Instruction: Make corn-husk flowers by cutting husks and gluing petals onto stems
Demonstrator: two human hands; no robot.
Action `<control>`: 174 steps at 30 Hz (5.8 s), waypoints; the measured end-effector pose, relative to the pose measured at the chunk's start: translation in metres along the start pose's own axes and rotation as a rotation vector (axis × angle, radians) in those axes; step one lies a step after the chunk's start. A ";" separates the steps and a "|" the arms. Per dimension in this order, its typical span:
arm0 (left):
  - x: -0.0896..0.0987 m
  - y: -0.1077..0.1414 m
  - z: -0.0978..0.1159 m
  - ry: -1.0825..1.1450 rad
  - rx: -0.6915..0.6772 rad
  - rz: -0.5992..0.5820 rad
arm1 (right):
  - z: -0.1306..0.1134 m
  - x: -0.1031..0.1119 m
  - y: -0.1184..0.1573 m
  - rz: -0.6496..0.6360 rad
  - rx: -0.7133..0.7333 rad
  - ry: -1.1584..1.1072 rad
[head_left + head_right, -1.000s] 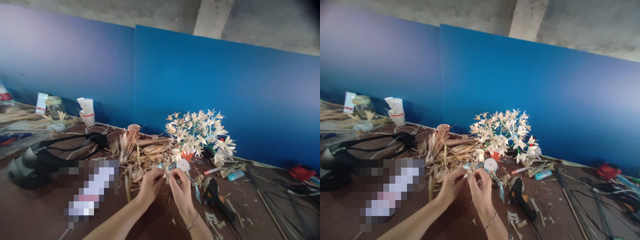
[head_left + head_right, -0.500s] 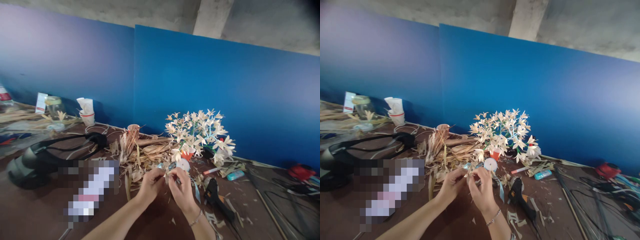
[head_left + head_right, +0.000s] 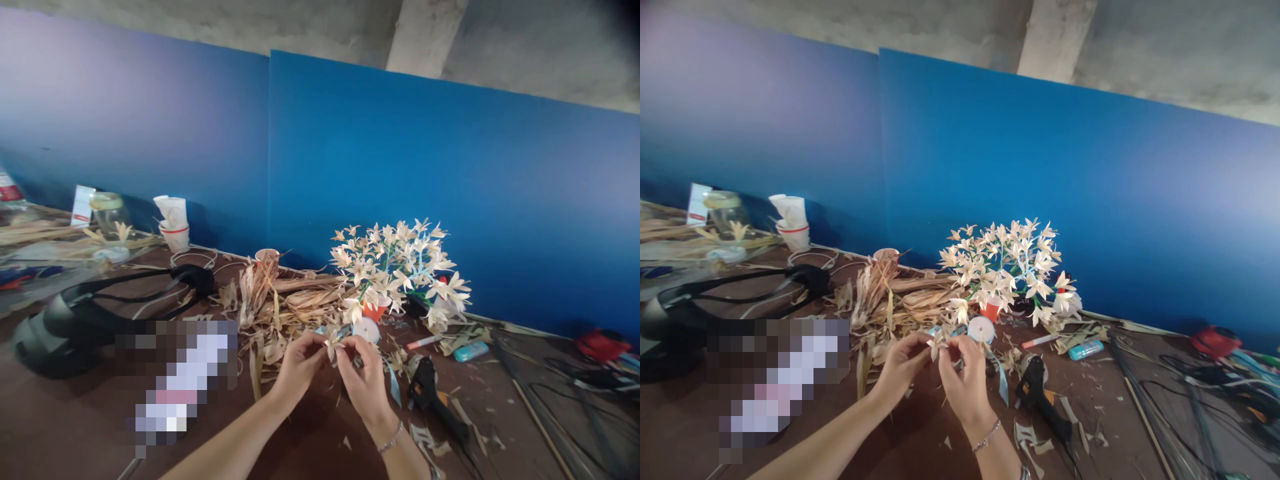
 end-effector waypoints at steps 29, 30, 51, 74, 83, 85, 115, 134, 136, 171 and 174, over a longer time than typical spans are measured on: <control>-0.005 -0.001 -0.012 0.012 0.155 -0.053 | 0.010 -0.002 -0.002 0.073 -0.159 -0.200; -0.005 -0.001 -0.013 0.006 0.146 -0.049 | 0.010 -0.002 -0.002 0.077 -0.159 -0.197; 0.003 0.005 0.005 -0.479 -0.237 0.057 | 0.005 -0.007 0.001 0.068 -0.179 -0.244; 0.003 0.006 0.010 -0.480 -0.290 0.038 | 0.006 -0.007 -0.002 0.052 -0.216 -0.351; 0.005 0.005 0.005 -0.547 -0.279 0.077 | -0.004 0.003 0.001 0.105 0.017 -0.126; 0.004 0.005 0.004 -0.586 -0.291 0.062 | -0.012 0.005 0.003 0.108 0.133 0.013; 0.006 0.000 -0.006 -0.552 -0.166 0.082 | -0.011 0.007 0.002 0.106 0.166 0.120; -0.002 0.000 -0.008 -0.113 0.179 0.064 | 0.058 0.128 0.032 -0.282 -0.643 1.064; -0.002 0.000 -0.010 -0.130 0.179 0.054 | 0.070 0.128 0.045 -0.301 -0.664 1.079; -0.004 -0.002 -0.027 0.251 0.332 0.007 | 0.016 0.025 0.027 -0.215 0.208 0.236; -0.003 -0.002 -0.029 0.219 0.339 0.006 | 0.014 0.024 0.026 -0.219 0.208 0.249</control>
Point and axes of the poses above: each hand's wrist, its own y-axis away from the middle knuckle, its own x-axis out of the back of the hand, z = x × y, the point moved 4 cm from there along -y, towards the middle knuckle, and after that the axes turned 1 degree about -z, right-handed, at the moved point
